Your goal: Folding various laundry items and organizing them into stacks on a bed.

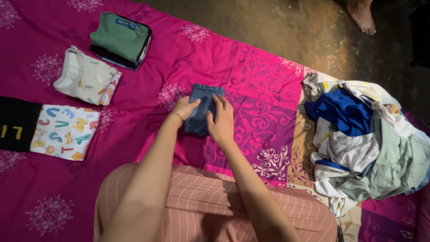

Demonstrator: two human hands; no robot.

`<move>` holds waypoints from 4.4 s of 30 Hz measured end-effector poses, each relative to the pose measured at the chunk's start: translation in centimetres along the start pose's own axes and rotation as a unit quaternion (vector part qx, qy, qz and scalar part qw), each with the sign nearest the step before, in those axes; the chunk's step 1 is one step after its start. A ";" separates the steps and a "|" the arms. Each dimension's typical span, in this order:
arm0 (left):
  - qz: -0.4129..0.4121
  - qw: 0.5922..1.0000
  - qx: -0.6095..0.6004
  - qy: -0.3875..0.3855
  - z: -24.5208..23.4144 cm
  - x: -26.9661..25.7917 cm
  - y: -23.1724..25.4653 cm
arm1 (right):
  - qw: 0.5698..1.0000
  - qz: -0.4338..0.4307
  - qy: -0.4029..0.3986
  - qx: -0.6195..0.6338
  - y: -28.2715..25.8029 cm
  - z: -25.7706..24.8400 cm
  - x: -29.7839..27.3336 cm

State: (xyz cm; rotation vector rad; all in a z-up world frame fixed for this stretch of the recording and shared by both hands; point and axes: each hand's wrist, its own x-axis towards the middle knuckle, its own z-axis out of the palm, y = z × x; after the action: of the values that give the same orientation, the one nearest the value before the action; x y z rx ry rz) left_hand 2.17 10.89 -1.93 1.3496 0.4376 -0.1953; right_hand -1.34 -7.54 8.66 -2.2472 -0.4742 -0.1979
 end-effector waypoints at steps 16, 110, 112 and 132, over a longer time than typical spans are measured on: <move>-0.003 0.883 0.337 0.327 1.1 -5.1 4.0 | 0.960 -0.089 -0.161 -0.210 3.2 5.0 0.6; 0.150 0.697 -0.701 0.030 -5.3 1.8 5.7 | 0.762 0.265 0.022 0.590 2.8 21.4 18.8; 0.145 0.696 -0.702 0.035 -5.3 1.8 5.8 | 0.757 0.268 0.018 0.596 2.2 21.2 18.6; 0.121 0.717 -0.684 0.058 -5.7 4.3 2.6 | 0.914 0.301 0.096 0.255 6.4 26.0 19.4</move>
State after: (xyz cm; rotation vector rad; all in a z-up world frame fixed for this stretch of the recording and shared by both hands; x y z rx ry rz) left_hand 5.90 17.46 -2.26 -0.0884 0.3522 0.4062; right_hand 18.62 13.47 -7.18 -1.7322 0.2624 0.0297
